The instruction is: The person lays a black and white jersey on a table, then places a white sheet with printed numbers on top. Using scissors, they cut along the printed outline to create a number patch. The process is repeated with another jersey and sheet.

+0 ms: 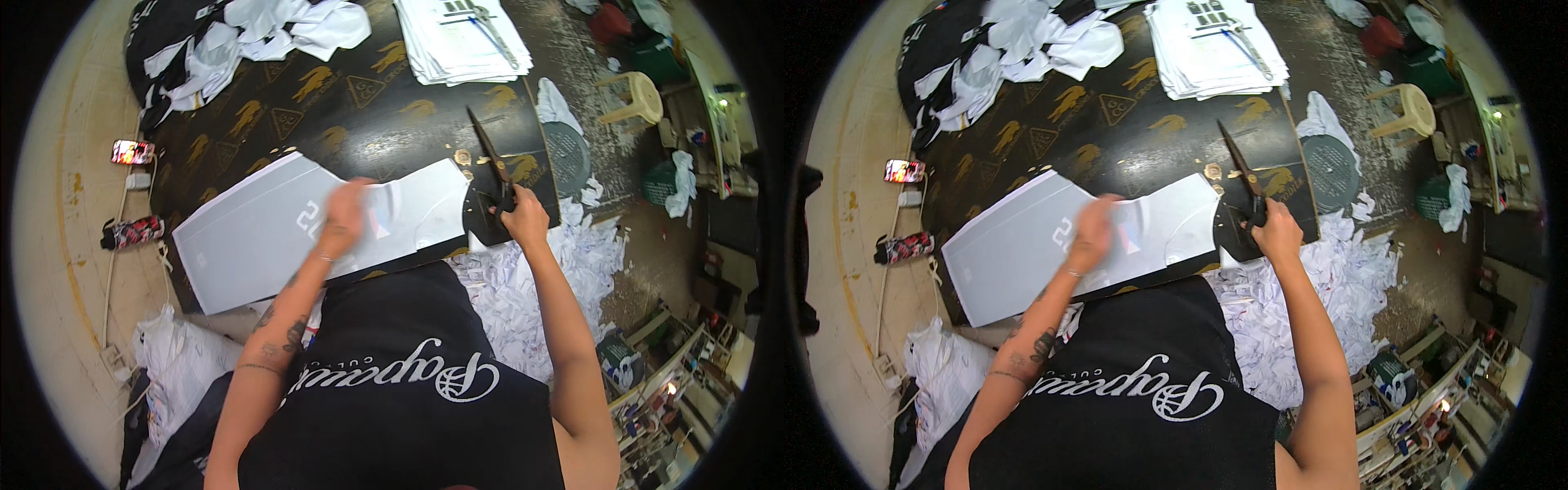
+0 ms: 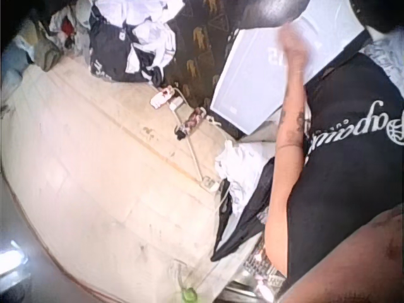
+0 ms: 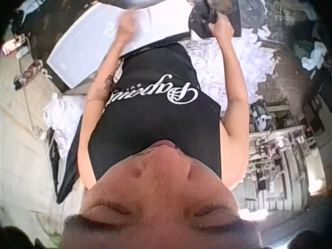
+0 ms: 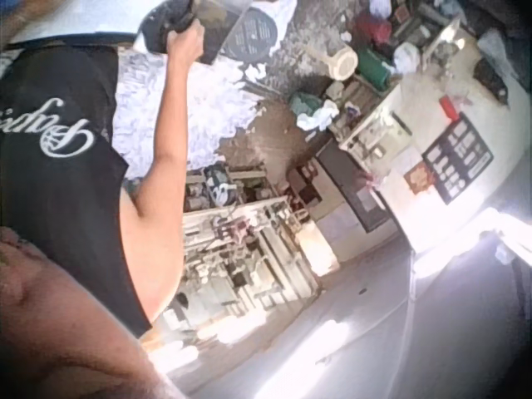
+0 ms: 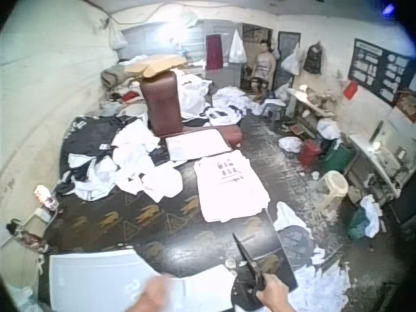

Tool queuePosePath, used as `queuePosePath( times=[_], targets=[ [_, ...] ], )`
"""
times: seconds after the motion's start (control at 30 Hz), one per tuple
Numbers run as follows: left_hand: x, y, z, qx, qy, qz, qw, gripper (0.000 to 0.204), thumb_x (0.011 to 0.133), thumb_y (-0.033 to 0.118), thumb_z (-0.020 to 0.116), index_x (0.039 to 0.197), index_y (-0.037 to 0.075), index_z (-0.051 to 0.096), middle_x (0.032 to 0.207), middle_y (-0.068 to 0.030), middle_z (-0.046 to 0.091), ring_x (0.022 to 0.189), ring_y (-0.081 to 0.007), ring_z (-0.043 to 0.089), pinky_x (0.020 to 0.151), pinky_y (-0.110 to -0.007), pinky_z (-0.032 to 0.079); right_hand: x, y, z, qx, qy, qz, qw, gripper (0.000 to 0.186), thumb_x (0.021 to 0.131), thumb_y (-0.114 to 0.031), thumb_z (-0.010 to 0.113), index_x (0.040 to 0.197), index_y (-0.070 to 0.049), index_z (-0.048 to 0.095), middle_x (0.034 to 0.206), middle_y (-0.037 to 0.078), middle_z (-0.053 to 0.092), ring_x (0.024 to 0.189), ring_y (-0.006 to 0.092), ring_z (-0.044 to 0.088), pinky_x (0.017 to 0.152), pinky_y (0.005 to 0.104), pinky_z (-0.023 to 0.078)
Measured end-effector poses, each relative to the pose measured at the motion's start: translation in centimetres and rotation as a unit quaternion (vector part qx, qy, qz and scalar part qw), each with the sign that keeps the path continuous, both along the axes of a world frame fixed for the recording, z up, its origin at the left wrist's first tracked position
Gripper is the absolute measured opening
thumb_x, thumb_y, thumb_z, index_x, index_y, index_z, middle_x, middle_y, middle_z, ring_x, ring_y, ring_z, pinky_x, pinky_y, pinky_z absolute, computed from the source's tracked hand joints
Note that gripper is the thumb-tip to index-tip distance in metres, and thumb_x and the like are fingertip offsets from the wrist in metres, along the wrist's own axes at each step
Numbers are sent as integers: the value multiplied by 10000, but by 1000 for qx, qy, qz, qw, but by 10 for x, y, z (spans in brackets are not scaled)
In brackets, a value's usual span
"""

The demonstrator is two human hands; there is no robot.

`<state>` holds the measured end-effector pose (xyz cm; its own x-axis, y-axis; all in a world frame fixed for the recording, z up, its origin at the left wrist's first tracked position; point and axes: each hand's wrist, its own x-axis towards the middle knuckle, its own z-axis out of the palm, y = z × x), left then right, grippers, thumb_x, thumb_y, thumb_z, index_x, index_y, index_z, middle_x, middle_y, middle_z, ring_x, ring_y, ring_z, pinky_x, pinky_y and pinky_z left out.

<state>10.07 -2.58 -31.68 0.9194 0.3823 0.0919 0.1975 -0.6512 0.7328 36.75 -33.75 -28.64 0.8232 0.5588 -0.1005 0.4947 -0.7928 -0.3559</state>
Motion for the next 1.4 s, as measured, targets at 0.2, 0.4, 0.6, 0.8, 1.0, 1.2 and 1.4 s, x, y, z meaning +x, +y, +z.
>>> queuePosePath(
  times=[0.2,0.4,0.6,0.8,1.0,1.2,1.4],
  targets=[
    [-246,124,-37,146,225,584,766,498,942,55,564,1439,28,575,1457,-212,586,1402,-411,508,1205,-488,372,-34,20,-2,88,-52,50,994,595,860,-113,733,1440,-64,607,1252,245,630,1179,430,590,1027,490,493],
    [-398,162,-40,21,169,638,751,629,987,223,616,1571,55,457,1591,-208,492,1482,-401,450,1242,-458,357,-71,73,-22,19,-37,255,966,618,960,-351,717,1488,-67,566,1486,198,551,1369,401,509,1107,506,444],
    [-437,157,-41,65,306,732,605,448,939,232,675,1352,62,650,1427,-186,629,1351,-360,581,1107,-483,480,-81,78,-14,-55,-39,207,976,726,962,-430,720,1541,-49,504,1524,256,521,1399,453,472,1156,555,399],
    [-215,79,41,111,-106,411,898,302,794,9,755,1080,35,662,1060,-140,686,1006,-340,685,903,-413,559,-115,136,17,136,438,153,875,750,983,-363,741,1579,-21,442,1441,241,601,1291,382,609,1098,514,482],
    [-134,-29,80,14,-138,246,959,474,884,173,797,1317,48,652,1298,-187,668,1138,-373,678,1000,-422,555,-104,147,14,243,579,2,778,703,997,-177,711,1592,7,383,1241,214,704,1031,296,714,887,433,609],
    [-185,-16,29,-91,219,444,864,400,879,330,780,1149,59,662,1140,-178,740,1042,-386,720,910,-491,572,-76,129,34,-326,8,171,930,755,907,-255,768,1565,-76,446,1492,309,549,1338,471,580,1050,538,532],
    [-150,-41,23,-36,53,333,941,213,962,184,639,1058,4,577,1057,-256,598,1068,-450,614,918,-526,493,-161,282,16,105,-67,646,753,602,834,10,616,1398,-194,678,1509,144,585,1460,380,467,1221,529,377]
  ],
)
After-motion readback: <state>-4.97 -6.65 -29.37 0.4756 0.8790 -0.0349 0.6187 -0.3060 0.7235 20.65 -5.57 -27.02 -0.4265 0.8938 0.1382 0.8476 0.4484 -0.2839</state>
